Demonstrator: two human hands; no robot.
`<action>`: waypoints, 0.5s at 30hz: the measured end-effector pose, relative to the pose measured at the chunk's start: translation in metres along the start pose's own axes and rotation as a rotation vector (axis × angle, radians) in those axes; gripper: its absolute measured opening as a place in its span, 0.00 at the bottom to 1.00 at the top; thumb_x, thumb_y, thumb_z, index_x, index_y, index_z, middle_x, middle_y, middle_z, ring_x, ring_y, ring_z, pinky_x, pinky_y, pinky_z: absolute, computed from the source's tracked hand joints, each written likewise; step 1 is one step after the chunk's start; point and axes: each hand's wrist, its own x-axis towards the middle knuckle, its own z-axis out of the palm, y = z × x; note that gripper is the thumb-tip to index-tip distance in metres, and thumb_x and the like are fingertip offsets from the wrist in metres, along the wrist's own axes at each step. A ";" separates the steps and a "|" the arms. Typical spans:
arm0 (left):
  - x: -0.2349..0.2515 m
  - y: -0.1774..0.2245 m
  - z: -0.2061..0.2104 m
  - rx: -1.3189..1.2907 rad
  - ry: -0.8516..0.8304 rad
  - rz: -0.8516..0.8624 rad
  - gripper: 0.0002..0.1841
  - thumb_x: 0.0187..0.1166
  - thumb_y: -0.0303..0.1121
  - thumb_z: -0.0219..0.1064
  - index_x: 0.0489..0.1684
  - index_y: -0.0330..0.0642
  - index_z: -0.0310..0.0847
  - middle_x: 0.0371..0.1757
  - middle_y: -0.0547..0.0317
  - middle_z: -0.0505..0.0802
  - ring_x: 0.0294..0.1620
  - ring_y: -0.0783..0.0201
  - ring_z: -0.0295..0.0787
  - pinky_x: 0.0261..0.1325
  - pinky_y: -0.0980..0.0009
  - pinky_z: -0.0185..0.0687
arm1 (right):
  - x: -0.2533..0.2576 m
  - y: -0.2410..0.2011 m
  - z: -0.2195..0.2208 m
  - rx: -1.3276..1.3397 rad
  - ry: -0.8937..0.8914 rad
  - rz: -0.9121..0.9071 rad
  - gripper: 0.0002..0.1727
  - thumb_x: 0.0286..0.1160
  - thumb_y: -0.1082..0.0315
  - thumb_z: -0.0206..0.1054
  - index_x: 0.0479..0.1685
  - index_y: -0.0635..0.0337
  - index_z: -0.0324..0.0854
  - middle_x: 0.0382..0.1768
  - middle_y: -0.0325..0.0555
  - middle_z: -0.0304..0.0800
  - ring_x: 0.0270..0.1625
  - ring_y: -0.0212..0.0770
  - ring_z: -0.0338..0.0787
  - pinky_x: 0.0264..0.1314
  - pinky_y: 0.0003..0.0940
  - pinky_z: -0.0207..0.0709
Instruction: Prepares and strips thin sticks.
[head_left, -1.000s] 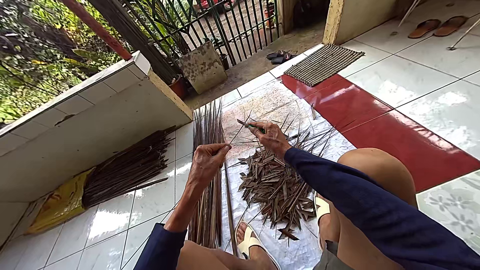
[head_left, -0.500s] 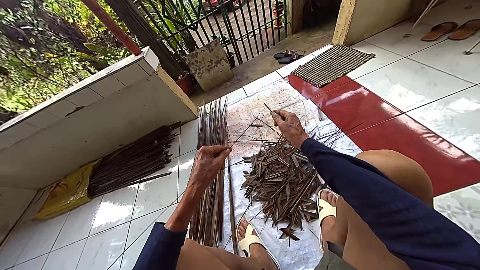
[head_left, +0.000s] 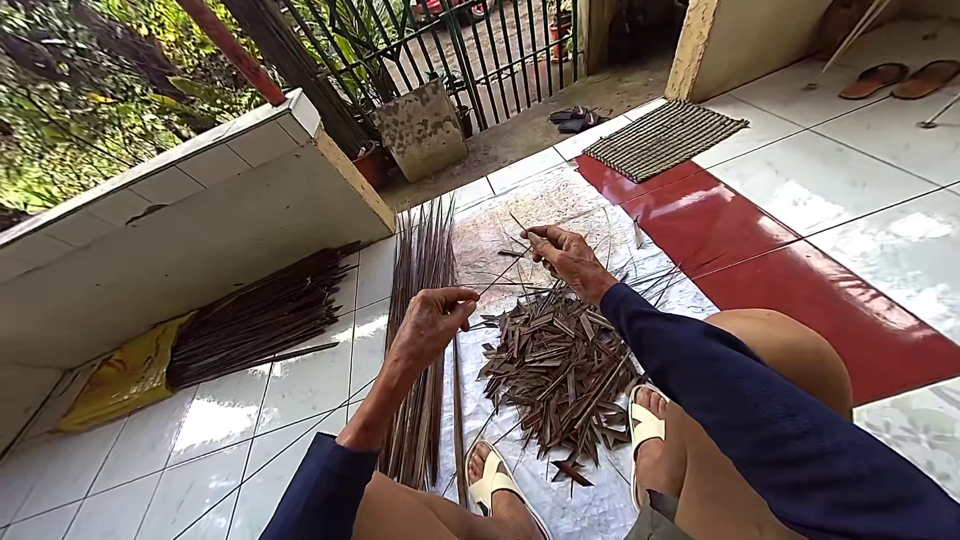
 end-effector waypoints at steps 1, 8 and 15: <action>0.004 -0.001 0.003 -0.017 -0.012 0.000 0.11 0.86 0.40 0.68 0.54 0.51 0.94 0.26 0.66 0.93 0.22 0.72 0.83 0.30 0.73 0.79 | -0.002 -0.001 0.003 0.005 -0.025 -0.006 0.17 0.91 0.58 0.59 0.68 0.54 0.85 0.33 0.39 0.86 0.22 0.29 0.73 0.23 0.23 0.63; 0.039 -0.003 0.029 -0.025 -0.031 0.076 0.13 0.90 0.40 0.62 0.59 0.51 0.92 0.24 0.60 0.88 0.17 0.68 0.76 0.24 0.69 0.75 | -0.016 -0.001 0.030 -0.036 -0.159 -0.063 0.18 0.92 0.58 0.58 0.70 0.53 0.84 0.34 0.39 0.87 0.25 0.31 0.77 0.27 0.25 0.69; 0.049 0.004 0.031 0.222 0.169 0.113 0.14 0.90 0.39 0.60 0.57 0.55 0.94 0.44 0.59 0.97 0.45 0.59 0.93 0.53 0.48 0.85 | -0.020 -0.001 0.012 -0.303 0.069 -0.130 0.19 0.89 0.53 0.61 0.70 0.51 0.82 0.30 0.42 0.87 0.29 0.37 0.84 0.35 0.37 0.79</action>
